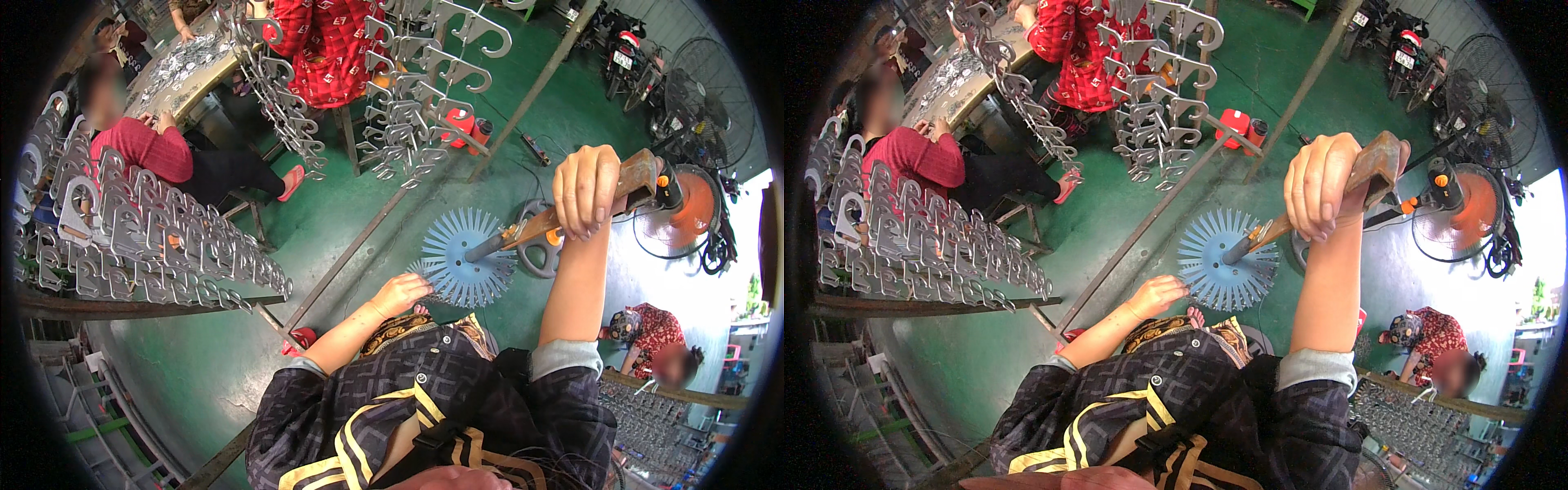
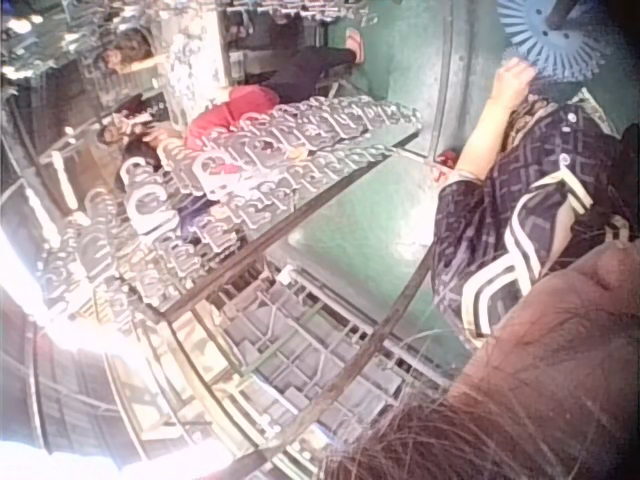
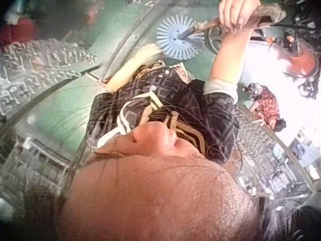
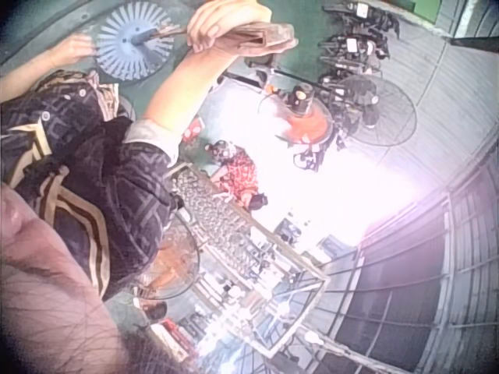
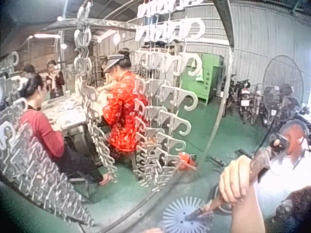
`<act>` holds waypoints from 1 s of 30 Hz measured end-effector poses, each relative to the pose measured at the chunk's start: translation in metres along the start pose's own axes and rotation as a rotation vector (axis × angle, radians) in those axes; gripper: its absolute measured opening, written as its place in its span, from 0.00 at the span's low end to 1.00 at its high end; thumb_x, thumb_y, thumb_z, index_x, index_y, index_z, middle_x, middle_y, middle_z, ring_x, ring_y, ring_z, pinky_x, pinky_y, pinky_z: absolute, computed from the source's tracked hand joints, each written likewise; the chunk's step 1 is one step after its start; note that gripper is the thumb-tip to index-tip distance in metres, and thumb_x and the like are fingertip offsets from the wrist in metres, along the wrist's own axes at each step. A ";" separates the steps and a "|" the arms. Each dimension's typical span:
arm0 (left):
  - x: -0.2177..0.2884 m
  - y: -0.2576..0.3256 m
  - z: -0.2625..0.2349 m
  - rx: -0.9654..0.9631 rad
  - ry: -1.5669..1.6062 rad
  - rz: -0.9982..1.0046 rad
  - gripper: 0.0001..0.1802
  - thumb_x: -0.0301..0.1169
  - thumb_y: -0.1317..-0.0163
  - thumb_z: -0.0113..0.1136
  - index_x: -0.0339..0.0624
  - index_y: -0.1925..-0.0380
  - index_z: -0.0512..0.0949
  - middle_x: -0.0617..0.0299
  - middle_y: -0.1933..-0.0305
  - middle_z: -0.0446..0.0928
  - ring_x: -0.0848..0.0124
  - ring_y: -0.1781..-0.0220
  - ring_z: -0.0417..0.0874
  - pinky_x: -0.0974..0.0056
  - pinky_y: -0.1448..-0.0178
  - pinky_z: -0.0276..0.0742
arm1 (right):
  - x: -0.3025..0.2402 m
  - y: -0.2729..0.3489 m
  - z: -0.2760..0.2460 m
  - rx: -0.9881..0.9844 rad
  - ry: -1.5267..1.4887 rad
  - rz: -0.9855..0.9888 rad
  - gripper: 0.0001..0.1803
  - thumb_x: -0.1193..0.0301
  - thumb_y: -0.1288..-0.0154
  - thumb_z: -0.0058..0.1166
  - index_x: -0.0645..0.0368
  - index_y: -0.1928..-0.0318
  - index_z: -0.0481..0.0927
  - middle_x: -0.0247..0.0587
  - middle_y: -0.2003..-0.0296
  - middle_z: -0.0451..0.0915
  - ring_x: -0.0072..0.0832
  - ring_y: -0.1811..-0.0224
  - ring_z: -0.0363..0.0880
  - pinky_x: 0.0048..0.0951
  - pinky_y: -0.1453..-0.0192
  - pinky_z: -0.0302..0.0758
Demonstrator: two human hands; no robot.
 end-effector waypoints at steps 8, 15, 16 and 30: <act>0.003 -0.003 0.006 -0.001 0.025 -0.017 0.11 0.22 0.62 0.61 0.40 0.73 0.76 0.59 0.69 0.75 0.63 0.64 0.77 0.62 0.60 0.76 | 0.001 -0.002 0.001 0.011 0.004 0.002 0.43 0.39 0.37 0.28 0.71 0.81 0.73 0.47 0.91 0.71 0.33 0.94 0.70 0.29 0.90 0.71; 0.003 0.002 0.012 -0.017 -0.018 -0.053 0.14 0.28 0.63 0.62 0.40 0.71 0.75 0.59 0.68 0.74 0.61 0.63 0.75 0.60 0.56 0.74 | 0.001 -0.005 0.002 0.000 0.045 0.019 0.22 0.66 0.31 0.42 0.69 0.80 0.71 0.45 0.89 0.72 0.31 0.91 0.73 0.28 0.88 0.74; 0.004 0.001 0.010 -0.028 -0.011 -0.065 0.14 0.28 0.63 0.62 0.40 0.71 0.75 0.59 0.68 0.74 0.61 0.63 0.75 0.60 0.56 0.74 | 0.001 -0.004 0.001 -0.003 0.050 0.018 0.23 0.64 0.31 0.41 0.68 0.80 0.71 0.45 0.89 0.72 0.31 0.91 0.73 0.28 0.88 0.74; 0.049 -0.007 -0.092 0.079 -0.085 -0.097 0.12 0.25 0.52 0.61 0.43 0.64 0.79 0.63 0.63 0.79 0.66 0.65 0.79 0.65 0.61 0.76 | -0.006 -0.005 -0.001 -0.002 0.071 0.013 0.41 0.43 0.33 0.28 0.71 0.82 0.70 0.49 0.91 0.71 0.36 0.92 0.72 0.33 0.89 0.74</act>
Point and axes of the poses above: each hand's wrist, its own y-axis away from the middle knuckle, its own z-axis out of the palm, x = y × z, the point moved 3 cm from there along -y, towards the middle knuckle
